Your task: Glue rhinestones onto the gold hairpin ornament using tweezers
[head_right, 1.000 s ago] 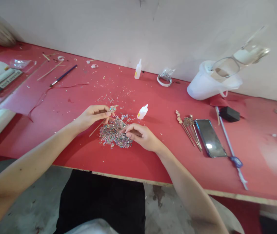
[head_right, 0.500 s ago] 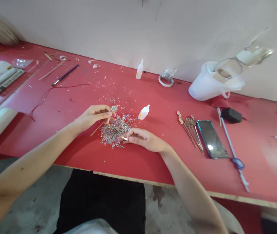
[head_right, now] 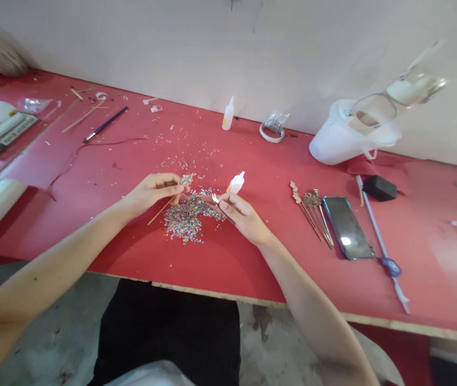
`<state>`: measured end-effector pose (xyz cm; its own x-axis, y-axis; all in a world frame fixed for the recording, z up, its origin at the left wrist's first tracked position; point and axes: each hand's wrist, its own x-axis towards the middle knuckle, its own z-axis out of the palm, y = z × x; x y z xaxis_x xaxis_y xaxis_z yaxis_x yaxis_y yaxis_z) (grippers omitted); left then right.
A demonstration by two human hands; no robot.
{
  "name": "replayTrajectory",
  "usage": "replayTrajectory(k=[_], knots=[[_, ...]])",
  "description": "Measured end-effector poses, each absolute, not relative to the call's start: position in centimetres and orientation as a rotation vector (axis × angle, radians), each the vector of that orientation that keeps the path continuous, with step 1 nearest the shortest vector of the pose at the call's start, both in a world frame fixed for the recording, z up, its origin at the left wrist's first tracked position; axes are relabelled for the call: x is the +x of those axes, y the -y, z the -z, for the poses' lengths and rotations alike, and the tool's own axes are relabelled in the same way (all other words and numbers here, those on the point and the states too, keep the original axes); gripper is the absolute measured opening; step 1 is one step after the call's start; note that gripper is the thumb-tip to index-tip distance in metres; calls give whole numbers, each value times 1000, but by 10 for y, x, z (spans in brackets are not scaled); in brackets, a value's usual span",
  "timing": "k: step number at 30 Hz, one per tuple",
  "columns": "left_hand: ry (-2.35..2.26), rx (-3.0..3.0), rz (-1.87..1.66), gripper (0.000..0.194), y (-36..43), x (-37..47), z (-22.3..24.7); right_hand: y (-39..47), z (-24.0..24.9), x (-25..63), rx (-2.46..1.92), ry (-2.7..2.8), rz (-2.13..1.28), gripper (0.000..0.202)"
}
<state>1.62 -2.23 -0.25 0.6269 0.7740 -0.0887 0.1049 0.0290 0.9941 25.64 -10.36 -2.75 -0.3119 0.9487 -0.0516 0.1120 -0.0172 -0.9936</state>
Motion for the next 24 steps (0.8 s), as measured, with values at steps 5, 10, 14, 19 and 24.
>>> replayTrajectory(k=[5,10,14,19,24], knots=[[-786,1470,-603,15,23,16,1,103,30,258,-1084,1316,-1504,29],[-796,1464,-606,13,23,16,1,103,37,261,-1133,1415,-1433,27],[-791,1480,-607,12,22,16,3,104,35,262,-1136,1374,-1383,27],[-763,1502,-598,14,23,15,4,104,27,265,-1239,1345,-1354,28],[-725,1497,-583,13,24,16,5,102,25,277,-1327,1533,-1304,25]])
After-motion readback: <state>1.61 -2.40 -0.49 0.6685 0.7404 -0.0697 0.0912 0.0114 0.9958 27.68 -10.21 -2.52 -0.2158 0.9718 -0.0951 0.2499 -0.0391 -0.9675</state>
